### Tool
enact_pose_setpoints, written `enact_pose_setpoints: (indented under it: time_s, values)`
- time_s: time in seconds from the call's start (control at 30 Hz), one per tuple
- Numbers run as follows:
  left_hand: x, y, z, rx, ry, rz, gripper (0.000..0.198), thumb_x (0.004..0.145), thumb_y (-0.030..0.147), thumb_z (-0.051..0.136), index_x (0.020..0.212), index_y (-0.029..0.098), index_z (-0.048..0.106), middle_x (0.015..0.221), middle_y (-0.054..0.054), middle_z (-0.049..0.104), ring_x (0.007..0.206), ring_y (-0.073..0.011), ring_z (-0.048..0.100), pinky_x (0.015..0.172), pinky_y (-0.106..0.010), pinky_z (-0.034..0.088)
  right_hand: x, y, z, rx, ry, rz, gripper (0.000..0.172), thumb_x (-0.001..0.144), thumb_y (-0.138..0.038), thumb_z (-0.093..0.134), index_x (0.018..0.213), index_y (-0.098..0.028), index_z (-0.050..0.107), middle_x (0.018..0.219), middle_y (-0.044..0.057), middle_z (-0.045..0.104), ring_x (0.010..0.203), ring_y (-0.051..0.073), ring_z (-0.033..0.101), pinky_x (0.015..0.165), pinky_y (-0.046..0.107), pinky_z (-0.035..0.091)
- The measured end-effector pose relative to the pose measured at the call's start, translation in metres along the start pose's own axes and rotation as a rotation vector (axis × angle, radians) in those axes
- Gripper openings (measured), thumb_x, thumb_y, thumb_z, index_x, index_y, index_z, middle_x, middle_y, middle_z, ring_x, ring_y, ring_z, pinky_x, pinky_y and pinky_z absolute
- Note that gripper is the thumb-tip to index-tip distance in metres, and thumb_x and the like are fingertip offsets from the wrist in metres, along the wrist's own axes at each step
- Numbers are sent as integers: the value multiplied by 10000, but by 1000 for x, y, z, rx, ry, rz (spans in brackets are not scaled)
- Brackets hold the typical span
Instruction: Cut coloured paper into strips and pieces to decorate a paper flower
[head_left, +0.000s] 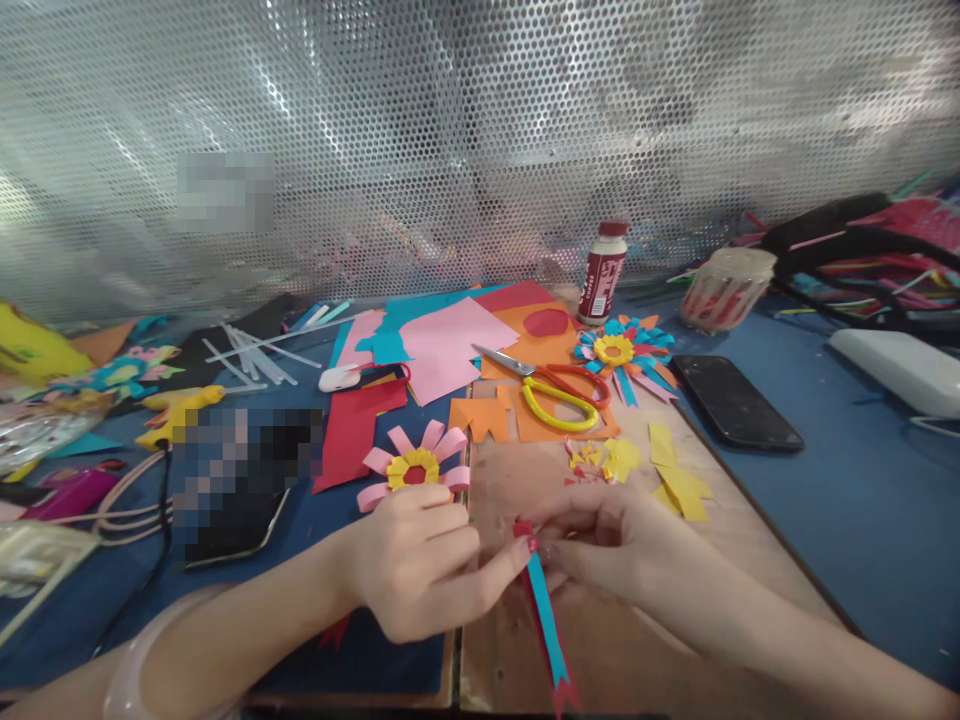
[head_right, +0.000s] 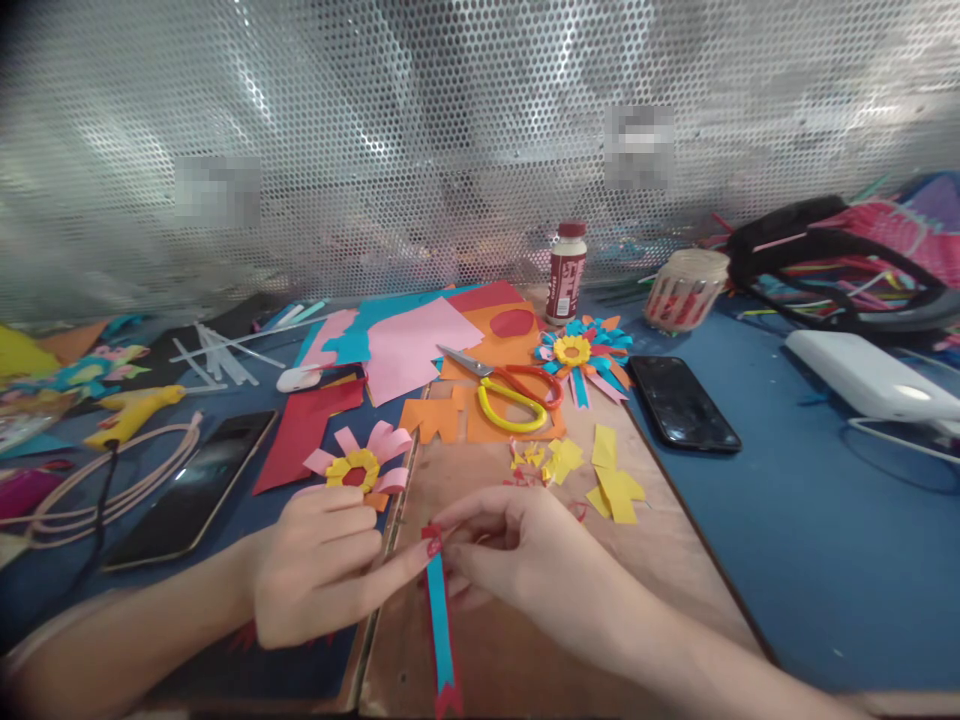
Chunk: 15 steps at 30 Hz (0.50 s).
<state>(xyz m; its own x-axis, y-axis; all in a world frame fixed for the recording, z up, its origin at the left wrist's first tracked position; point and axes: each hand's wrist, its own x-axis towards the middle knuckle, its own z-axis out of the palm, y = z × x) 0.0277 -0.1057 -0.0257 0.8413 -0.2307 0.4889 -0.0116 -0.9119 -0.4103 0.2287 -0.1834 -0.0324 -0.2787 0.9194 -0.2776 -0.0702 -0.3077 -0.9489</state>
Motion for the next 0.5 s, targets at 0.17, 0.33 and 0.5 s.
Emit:
enact_pose_setpoints:
  time_s: [0.17,0.33,0.5]
  values:
    - [-1,0,1,-13,-17,-3,262,769,144,588,1029,135,621,462,84,401,402,-85,382,389,-273,231,-1,0,0,31,-12,29,160,744,-303,647,851,-185,659,746,-3,691,694,127,665,674,255,543]
    - [-1,-1,1,-21,-27,-4,288,772,138,577,1058,122,606,470,82,409,412,-87,401,397,-271,246,-1,-1,-1,48,-31,27,180,750,-312,645,873,-181,655,769,8,690,714,128,664,675,250,545]
    - [-2,-1,0,-39,-37,2,294,790,162,545,1076,110,589,480,75,413,411,-93,403,400,-272,251,-3,-5,0,77,-20,0,167,755,-287,645,873,-169,658,763,5,678,663,101,650,639,214,535]
